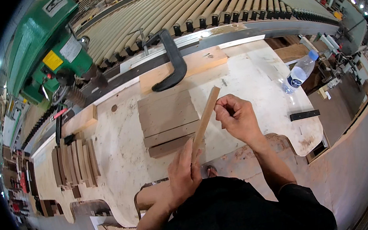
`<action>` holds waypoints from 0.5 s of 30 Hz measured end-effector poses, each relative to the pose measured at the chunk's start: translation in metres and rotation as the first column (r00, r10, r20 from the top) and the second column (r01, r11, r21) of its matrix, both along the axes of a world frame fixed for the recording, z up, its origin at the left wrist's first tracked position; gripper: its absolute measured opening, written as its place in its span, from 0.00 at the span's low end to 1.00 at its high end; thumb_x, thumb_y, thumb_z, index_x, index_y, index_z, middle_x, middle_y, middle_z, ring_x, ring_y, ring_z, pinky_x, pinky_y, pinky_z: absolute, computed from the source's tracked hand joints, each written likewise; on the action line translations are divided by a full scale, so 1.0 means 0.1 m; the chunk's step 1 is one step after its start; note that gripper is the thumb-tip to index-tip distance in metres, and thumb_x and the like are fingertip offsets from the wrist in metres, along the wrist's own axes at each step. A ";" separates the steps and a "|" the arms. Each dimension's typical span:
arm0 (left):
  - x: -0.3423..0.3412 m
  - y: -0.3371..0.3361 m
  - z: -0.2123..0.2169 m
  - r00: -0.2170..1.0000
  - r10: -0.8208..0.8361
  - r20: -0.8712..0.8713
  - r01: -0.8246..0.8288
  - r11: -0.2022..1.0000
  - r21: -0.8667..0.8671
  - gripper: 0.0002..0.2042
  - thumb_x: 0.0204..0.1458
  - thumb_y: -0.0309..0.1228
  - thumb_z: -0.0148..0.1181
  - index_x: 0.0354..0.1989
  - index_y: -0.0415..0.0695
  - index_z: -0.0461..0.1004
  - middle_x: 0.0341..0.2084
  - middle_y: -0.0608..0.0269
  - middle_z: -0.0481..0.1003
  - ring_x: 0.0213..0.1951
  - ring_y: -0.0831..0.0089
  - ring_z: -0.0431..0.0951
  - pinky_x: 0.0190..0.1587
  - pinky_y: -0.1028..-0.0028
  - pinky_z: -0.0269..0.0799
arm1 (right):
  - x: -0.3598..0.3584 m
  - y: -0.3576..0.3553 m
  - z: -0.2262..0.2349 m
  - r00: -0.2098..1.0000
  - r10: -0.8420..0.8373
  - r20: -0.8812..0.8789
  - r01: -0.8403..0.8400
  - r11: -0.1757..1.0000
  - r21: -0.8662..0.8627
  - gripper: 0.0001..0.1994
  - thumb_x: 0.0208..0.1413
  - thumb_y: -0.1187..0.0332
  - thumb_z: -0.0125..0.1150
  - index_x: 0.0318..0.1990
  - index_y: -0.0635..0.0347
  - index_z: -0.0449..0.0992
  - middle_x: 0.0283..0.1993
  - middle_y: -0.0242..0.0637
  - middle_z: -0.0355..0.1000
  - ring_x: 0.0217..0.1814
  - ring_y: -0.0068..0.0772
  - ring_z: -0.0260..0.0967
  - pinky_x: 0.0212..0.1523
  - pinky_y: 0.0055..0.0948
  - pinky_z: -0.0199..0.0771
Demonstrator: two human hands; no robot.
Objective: The person moves a floor fan to a new location and then operates a drill press in a workshop. They repeatedly pick up small rectangular wooden blocks, position them under the drill bit, and activate the machine to drill holes. The processed blocks are stacked on the workbench.
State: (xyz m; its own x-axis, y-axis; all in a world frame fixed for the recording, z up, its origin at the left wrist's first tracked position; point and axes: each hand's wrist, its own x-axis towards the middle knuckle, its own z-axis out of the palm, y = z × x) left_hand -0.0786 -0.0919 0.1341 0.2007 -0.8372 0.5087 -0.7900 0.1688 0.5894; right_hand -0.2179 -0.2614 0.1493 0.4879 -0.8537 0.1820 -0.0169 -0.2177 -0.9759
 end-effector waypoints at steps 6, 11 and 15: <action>0.47 0.22 -0.03 0.730 0.081 -0.678 -0.095 0.995 0.017 0.09 0.61 0.23 0.51 0.48 0.35 0.67 0.34 0.56 0.78 0.36 0.70 0.80 0.43 0.69 0.77 | -0.25 -0.30 -0.25 0.990 0.116 -0.077 -0.119 0.992 -0.036 0.02 0.57 0.78 0.57 0.37 0.65 0.75 0.27 0.32 0.73 0.27 0.21 0.71 0.27 0.22 0.72; 0.84 0.51 0.09 0.533 0.155 -0.832 0.072 0.971 0.226 0.14 0.60 0.35 0.55 0.45 0.35 0.70 0.29 0.58 0.76 0.27 0.73 0.78 0.32 0.73 0.77 | -0.18 -0.88 -0.73 0.894 -0.271 -0.356 0.054 0.854 -0.517 0.04 0.49 0.78 0.59 0.33 0.59 0.76 0.32 0.43 0.73 0.30 0.48 0.72 0.31 0.36 0.72; 0.91 0.50 0.05 0.476 0.205 -0.855 0.121 0.948 0.295 0.14 0.59 0.32 0.55 0.46 0.34 0.69 0.28 0.57 0.76 0.24 0.74 0.76 0.29 0.75 0.76 | -0.10 -1.14 -1.05 0.836 -0.386 -0.390 0.050 0.762 -0.645 0.04 0.48 0.75 0.60 0.32 0.56 0.77 0.32 0.41 0.71 0.34 0.48 0.71 0.34 0.40 0.72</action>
State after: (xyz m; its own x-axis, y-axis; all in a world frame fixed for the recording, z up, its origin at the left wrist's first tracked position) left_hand 0.0121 -0.0419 0.1388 0.4374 -0.8764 -0.2016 0.1581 -0.1457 0.9766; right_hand -0.2275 -0.3759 0.0443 0.4645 -0.7442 0.4800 -0.5584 -0.6668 -0.4935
